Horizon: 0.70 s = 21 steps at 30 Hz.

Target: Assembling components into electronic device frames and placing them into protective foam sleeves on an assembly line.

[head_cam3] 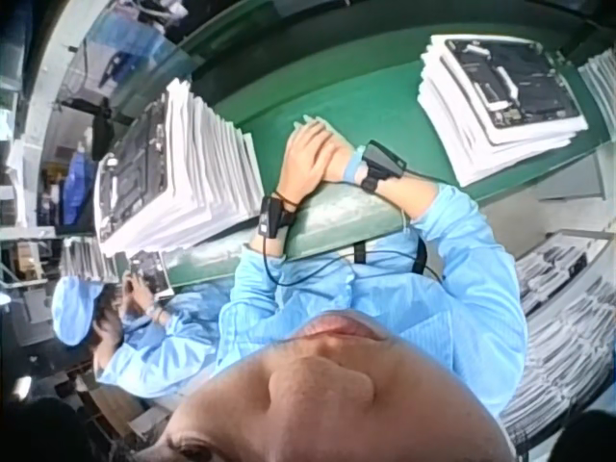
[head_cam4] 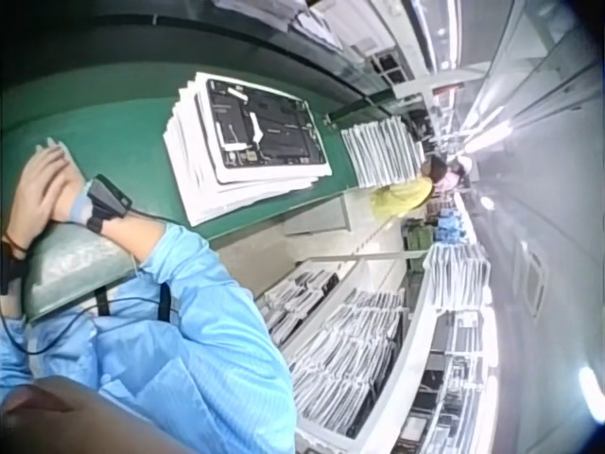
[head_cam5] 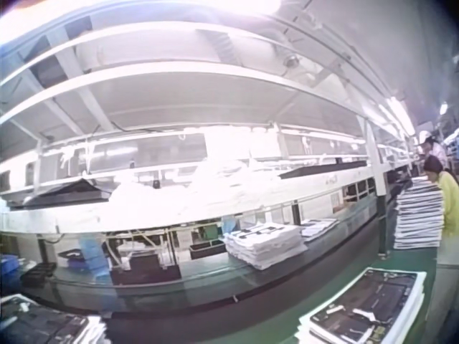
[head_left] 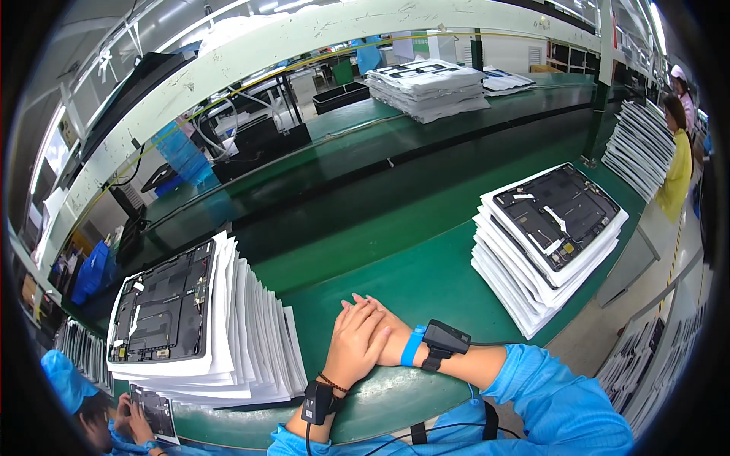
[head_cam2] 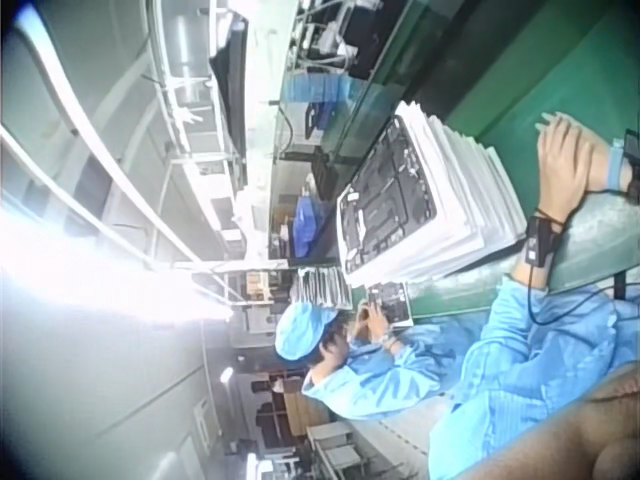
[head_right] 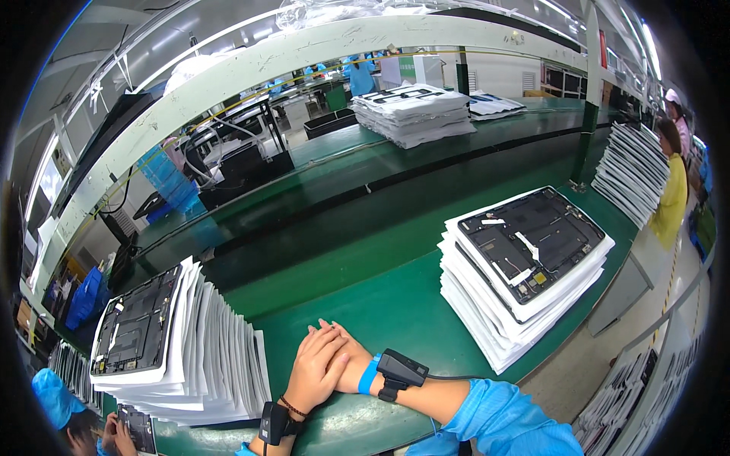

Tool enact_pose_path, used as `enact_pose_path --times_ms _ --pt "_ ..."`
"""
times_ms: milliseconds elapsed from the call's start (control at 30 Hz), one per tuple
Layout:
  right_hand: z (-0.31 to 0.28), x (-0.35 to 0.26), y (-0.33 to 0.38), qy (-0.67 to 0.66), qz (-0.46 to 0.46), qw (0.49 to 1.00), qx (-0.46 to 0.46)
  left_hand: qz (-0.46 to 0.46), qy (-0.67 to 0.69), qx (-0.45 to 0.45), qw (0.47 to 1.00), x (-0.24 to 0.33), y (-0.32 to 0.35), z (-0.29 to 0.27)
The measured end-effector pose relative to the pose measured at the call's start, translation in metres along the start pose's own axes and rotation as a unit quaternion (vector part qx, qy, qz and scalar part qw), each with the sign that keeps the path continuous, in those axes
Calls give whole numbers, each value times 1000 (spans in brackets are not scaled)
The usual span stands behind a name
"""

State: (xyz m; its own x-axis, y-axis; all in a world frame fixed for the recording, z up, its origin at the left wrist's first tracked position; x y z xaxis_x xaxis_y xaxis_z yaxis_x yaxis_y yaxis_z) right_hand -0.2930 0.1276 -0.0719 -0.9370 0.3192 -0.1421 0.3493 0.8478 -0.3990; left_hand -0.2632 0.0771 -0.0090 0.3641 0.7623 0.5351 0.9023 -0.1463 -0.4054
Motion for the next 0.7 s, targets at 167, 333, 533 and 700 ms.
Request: enact_pose_path --times_ms 167,333,533,700 --pt "-3 -1 -1 -3 2 1000 -11 -2 1 0 1000 0 0 0" --pt "-6 -1 -1 -12 5 1000 -12 -4 0 -3 1000 0 0 0" --pt "-5 -2 -1 3 3 1000 -22 -5 1 -7 1000 -1 1 0" --pt "-7 -2 0 2 9 999 -31 -5 2 -9 1000 -2 0 1"
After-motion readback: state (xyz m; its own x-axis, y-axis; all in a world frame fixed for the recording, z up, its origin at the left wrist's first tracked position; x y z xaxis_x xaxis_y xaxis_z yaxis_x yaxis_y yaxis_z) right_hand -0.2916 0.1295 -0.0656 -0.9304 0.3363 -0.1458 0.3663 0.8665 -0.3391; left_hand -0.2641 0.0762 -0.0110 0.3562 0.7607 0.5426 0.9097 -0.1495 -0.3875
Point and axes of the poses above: each hand's wrist, its own y-axis away from the middle knuckle, its own z-axis out of the palm, x = y × z, the point moved 7 cm from there along -y, towards the middle knuckle, and after that the axes turned 12 degrees about -z, right-handed, at the moved point
